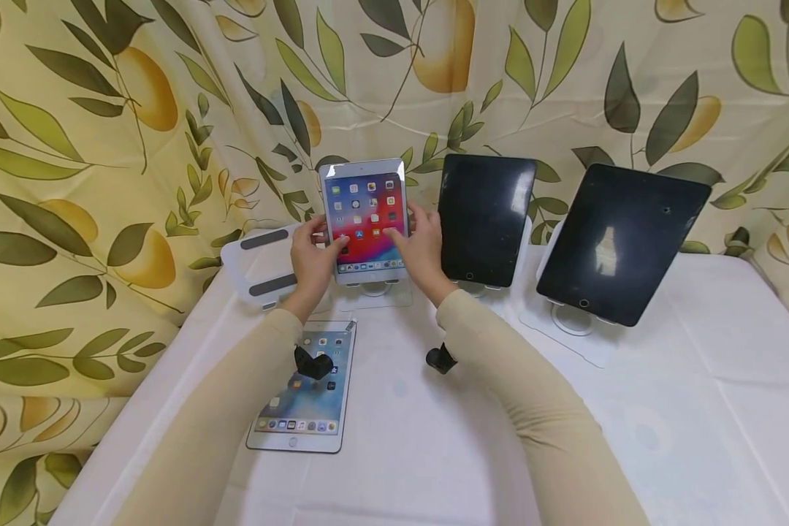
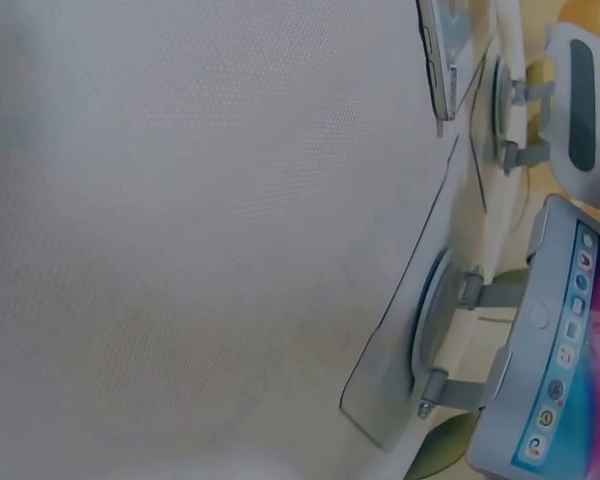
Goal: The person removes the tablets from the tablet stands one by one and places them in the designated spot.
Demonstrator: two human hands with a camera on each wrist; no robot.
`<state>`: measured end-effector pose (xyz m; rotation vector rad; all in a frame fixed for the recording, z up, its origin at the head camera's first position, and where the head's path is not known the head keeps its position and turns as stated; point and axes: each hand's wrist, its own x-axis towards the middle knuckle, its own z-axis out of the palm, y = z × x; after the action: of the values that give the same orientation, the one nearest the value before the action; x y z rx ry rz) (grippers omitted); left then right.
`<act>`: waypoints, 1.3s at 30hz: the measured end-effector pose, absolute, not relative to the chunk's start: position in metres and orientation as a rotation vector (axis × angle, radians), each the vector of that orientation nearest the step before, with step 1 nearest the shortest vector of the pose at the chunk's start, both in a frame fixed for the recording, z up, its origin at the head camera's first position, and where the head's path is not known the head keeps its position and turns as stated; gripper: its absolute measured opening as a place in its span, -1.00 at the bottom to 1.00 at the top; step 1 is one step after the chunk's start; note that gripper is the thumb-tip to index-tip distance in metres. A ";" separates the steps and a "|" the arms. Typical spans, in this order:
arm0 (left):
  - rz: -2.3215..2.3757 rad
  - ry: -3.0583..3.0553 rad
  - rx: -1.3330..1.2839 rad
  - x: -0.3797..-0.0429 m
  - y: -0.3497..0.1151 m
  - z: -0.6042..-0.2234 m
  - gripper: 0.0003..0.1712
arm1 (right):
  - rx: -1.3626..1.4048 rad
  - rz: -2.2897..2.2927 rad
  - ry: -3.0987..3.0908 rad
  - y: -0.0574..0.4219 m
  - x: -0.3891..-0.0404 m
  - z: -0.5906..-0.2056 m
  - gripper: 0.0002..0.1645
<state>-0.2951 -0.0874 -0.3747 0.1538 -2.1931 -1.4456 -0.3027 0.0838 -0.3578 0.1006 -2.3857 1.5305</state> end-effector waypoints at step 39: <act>-1.578 -2.018 0.004 -0.273 -0.082 -0.361 -0.46 | 0.070 1.607 -2.252 0.101 -0.273 -0.339 -0.43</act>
<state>-0.2732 -0.0825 -0.3613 0.0036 -2.0185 -1.5775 -0.2725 0.1011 -0.3387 0.0699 -2.2517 1.6068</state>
